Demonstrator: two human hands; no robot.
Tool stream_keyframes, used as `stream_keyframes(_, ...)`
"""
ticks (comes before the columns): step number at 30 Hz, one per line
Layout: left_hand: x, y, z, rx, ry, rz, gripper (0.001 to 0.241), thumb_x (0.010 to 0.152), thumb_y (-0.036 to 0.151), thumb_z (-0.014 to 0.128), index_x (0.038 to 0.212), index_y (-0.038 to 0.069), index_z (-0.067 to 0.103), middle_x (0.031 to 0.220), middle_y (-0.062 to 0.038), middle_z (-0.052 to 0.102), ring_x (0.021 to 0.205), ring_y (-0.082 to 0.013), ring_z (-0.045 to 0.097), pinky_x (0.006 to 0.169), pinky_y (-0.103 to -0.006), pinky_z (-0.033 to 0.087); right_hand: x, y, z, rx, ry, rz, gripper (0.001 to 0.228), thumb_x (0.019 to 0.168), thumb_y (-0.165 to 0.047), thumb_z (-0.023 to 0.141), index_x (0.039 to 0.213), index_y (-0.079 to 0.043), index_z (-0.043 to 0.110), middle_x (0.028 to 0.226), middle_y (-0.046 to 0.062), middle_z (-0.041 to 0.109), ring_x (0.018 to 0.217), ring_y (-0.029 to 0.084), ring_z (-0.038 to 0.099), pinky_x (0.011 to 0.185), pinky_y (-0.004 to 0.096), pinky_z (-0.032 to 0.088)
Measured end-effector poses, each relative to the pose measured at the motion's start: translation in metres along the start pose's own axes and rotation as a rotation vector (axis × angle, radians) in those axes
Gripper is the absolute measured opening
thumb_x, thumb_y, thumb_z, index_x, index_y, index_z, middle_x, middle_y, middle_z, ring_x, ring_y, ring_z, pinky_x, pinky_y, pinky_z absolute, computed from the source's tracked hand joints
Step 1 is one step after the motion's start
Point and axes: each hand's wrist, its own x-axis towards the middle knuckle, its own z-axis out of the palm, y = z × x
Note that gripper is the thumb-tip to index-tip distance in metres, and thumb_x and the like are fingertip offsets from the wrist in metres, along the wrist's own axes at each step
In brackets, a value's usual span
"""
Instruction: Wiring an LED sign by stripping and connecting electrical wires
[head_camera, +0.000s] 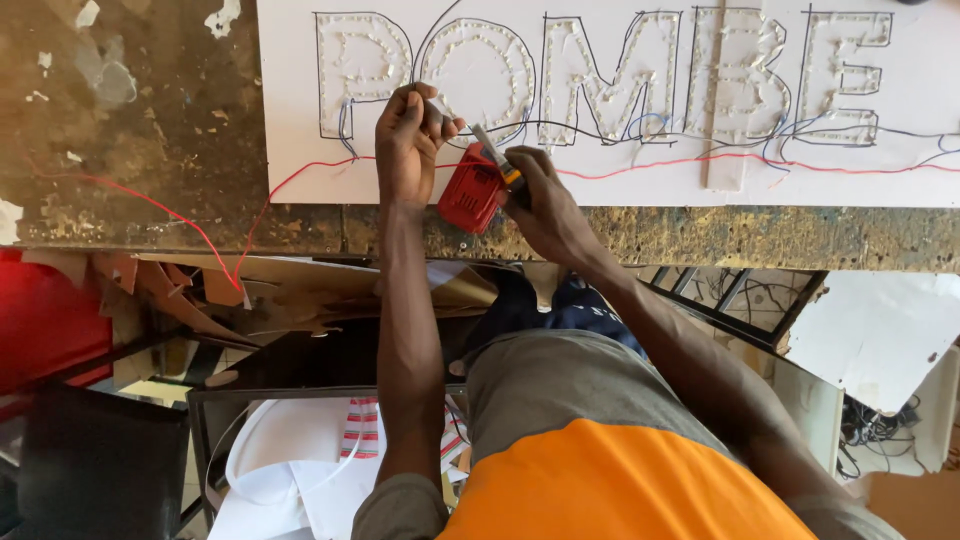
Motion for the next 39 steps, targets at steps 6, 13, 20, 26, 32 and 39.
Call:
stream_keyframes(6, 0.001, -0.009, -0.012, -0.014, 0.034, 0.022, 0.016, 0.119, 0.019, 0.061, 0.121, 0.006, 0.069, 0.078, -0.002, 0.054, 0.07, -0.0184, 0.057, 0.085, -0.0446, 0.061, -0.01, -0.002, 0.009, 0.158, -0.019, 0.034, 0.049, 0.112, -0.017, 0.068, 0.157, -0.004, 0.054, 0.166, 0.016, 0.042, 0.12, 0.029, 0.064, 0.095, 0.042, 0.053)
stream_keyframes(13, 0.007, 0.006, 0.01, -0.013, 0.054, 0.075, 0.02, 0.118, 0.025, 0.064, 0.116, 0.006, 0.068, 0.069, 0.005, 0.04, 0.059, -0.0095, 0.039, 0.067, -0.0344, 0.051, -0.027, -0.037, 0.014, 0.904, -0.124, 0.604, 0.062, 0.091, 0.006, 0.067, 0.151, -0.006, 0.061, 0.138, 0.012, 0.077, 0.096, 0.024, 0.077, 0.077, 0.033, 0.051)
stream_keyframes(20, 0.009, 0.015, 0.027, 0.029, 0.043, 0.135, 0.027, 0.117, 0.028, 0.065, 0.115, 0.002, 0.07, 0.067, 0.005, 0.035, 0.057, -0.0086, 0.03, 0.06, -0.0308, 0.042, -0.005, -0.043, 0.016, 0.802, -0.071, 0.705, 0.066, 0.093, 0.001, 0.068, 0.158, -0.011, 0.064, 0.126, 0.002, 0.078, 0.103, 0.017, 0.067, 0.083, 0.035, 0.045)
stream_keyframes(26, 0.002, 0.019, 0.042, 0.027, 0.051, 0.151, 0.025, 0.118, 0.027, 0.063, 0.113, 0.003, 0.07, 0.067, 0.006, 0.034, 0.059, -0.0083, 0.028, 0.06, -0.0284, 0.037, 0.001, -0.044, 0.008, 0.783, -0.068, 0.749, 0.069, 0.089, 0.006, 0.062, 0.155, -0.014, 0.064, 0.129, 0.003, 0.075, 0.107, 0.017, 0.065, 0.087, 0.035, 0.047)
stream_keyframes(32, 0.005, 0.01, 0.039, -0.002, 0.085, 0.168, 0.025, 0.121, 0.02, 0.055, 0.119, -0.001, 0.068, 0.065, 0.008, 0.032, 0.053, -0.0045, 0.035, 0.057, -0.0241, 0.047, 0.005, -0.069, 0.007, 0.811, 0.042, 0.674, 0.074, 0.078, 0.008, 0.085, 0.149, 0.0, 0.067, 0.097, 0.011, 0.065, 0.094, 0.024, 0.063, 0.086, 0.035, 0.052)
stream_keyframes(39, -0.012, 0.023, 0.064, 0.007, 0.065, 0.155, 0.024, 0.121, 0.018, 0.054, 0.118, -0.002, 0.066, 0.064, 0.007, 0.031, 0.053, -0.0044, 0.032, 0.057, -0.0236, 0.044, 0.031, -0.068, 0.009, 0.824, 0.029, 0.542, 0.058, 0.086, 0.006, 0.081, 0.143, 0.004, 0.068, 0.097, 0.016, 0.069, 0.083, 0.022, 0.065, 0.077, 0.037, 0.054)
